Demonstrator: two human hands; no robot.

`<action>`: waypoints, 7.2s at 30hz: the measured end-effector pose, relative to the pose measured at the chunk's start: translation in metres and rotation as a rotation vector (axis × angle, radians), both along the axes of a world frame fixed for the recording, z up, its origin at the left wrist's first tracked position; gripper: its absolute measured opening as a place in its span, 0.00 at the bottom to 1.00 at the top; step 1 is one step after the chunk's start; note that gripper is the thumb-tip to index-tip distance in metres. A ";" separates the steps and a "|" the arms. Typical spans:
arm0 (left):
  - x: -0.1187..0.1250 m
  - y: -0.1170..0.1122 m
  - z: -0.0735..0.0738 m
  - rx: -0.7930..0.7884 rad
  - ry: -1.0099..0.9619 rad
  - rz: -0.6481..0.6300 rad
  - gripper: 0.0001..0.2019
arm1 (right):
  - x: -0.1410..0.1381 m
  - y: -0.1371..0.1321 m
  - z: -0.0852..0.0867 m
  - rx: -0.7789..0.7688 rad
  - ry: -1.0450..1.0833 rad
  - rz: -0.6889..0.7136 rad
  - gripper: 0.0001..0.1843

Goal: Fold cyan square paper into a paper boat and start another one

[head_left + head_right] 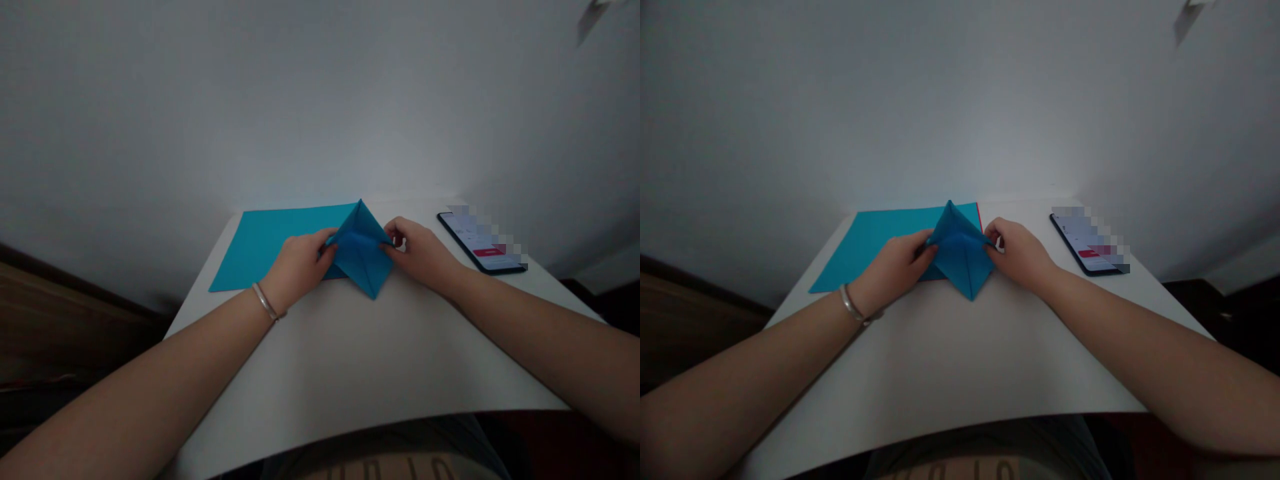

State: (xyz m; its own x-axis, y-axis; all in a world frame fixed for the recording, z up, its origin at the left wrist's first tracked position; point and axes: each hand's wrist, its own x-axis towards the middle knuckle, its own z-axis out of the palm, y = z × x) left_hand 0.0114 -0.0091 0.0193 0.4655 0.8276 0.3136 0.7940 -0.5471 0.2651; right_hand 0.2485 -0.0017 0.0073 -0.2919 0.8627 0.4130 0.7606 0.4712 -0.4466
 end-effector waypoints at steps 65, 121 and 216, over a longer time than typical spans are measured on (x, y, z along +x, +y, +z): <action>-0.014 0.004 -0.011 0.252 0.627 -0.164 0.25 | 0.019 0.013 -0.010 0.119 -0.399 0.446 0.14; -0.004 0.000 -0.019 0.031 0.335 -0.185 0.26 | 0.011 0.014 -0.009 0.070 -0.326 0.428 0.11; 0.011 -0.015 -0.002 0.156 0.472 0.054 0.21 | -0.015 0.009 -0.004 -0.010 -0.355 0.327 0.24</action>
